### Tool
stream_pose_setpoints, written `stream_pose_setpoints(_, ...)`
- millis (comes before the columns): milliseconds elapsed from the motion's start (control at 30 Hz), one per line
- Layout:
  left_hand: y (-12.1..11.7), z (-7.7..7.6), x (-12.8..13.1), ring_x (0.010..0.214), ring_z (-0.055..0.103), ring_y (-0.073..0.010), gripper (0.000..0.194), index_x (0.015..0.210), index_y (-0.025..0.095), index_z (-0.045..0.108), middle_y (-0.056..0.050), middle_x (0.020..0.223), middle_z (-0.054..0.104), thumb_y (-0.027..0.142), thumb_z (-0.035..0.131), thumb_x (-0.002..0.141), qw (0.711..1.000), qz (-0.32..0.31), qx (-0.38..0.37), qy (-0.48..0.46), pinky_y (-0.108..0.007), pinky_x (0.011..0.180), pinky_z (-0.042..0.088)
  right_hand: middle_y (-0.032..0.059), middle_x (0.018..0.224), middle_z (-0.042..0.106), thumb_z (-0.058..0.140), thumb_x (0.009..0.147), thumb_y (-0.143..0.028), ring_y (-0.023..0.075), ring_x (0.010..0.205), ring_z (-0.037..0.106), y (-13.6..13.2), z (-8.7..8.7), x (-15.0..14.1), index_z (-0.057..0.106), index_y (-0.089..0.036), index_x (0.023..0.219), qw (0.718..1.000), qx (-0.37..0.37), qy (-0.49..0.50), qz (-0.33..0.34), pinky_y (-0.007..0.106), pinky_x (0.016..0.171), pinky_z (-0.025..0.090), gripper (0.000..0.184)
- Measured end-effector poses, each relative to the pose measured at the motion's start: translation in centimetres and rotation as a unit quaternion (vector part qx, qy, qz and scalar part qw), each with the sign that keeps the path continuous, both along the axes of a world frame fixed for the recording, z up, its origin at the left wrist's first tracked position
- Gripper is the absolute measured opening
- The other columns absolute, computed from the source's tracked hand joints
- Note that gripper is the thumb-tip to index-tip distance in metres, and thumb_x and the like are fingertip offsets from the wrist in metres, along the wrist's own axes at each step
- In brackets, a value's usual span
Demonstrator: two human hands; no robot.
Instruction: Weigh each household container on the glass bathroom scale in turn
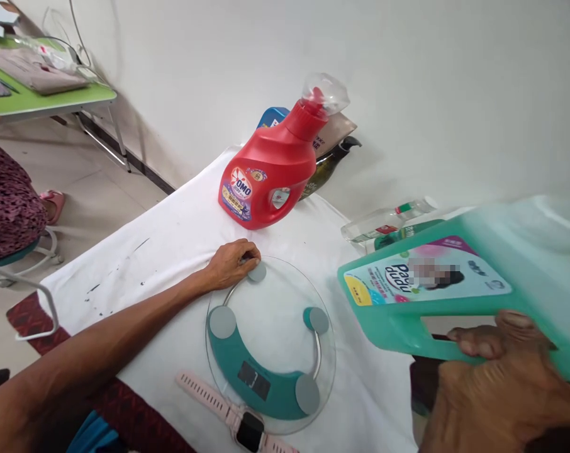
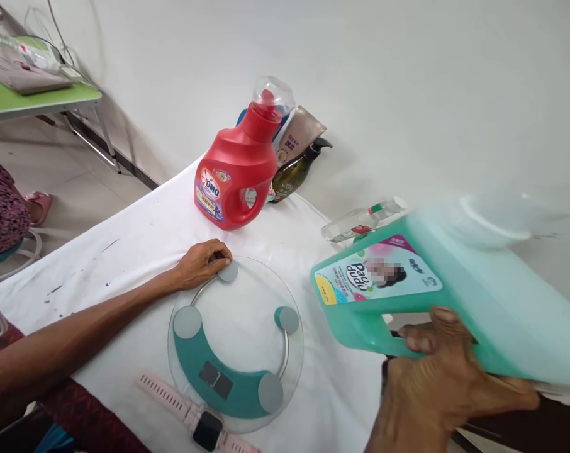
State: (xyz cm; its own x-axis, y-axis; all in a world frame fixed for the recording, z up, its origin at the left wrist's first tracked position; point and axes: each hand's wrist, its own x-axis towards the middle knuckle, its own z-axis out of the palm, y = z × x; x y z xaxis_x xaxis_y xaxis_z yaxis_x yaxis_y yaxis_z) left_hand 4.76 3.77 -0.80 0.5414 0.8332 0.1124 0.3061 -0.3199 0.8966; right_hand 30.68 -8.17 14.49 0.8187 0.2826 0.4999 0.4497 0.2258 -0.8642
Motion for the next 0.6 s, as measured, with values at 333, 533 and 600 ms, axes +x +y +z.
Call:
stream_pose_setpoints(333, 0.0, -0.3, -0.4, 0.087, 0.066, -0.0192, 0.014, 0.094, 0.020, 0.070, -0.004, 0.097, 0.072, 0.014, 0.059, 0.087, 1.000, -0.012, 0.016, -0.009, -0.033, 0.080, 0.051, -0.0112, 0.038, 0.029, 0.081, 0.059, -0.033, 0.0044, 0.031, 0.028, -6.1, -0.3, -7.8, 0.032, -0.021, 0.048, 0.980, -0.047, 0.083, 0.173, 0.021, 0.035, 0.029, 0.051)
stream_pose_setpoints(533, 0.2, -0.6, -0.5, 0.089, 0.067, -0.0200, 0.015, 0.095, 0.019, 0.070, -0.005, 0.099, 0.072, 0.015, 0.058, 0.088, 1.000, -0.013, 0.027, -0.007, -0.034, 0.083, 0.053, -0.0099, 0.036, 0.027, 0.081, 0.058, -0.031, 0.0051, 0.030, 0.027, -7.0, -2.2, -10.6, 0.027, -0.020, 0.044, 0.981, -0.030, 0.069, 0.180, 0.023, 0.036, 0.028, 0.058)
stream_pose_setpoints(600, 0.2, -0.6, -0.4, 0.089, 0.066, -0.0199, 0.015, 0.094, 0.019, 0.071, -0.005, 0.099, 0.073, 0.014, 0.059, 0.087, 0.999, -0.014, 0.031, -0.007, -0.034, 0.084, 0.052, -0.0096, 0.036, 0.025, 0.082, 0.062, -0.036, 0.0051, 0.030, 0.026, -7.0, -2.8, -10.3, 0.026, -0.020, 0.044, 0.982, -0.022, 0.053, 0.182, 0.022, 0.036, 0.028, 0.061)
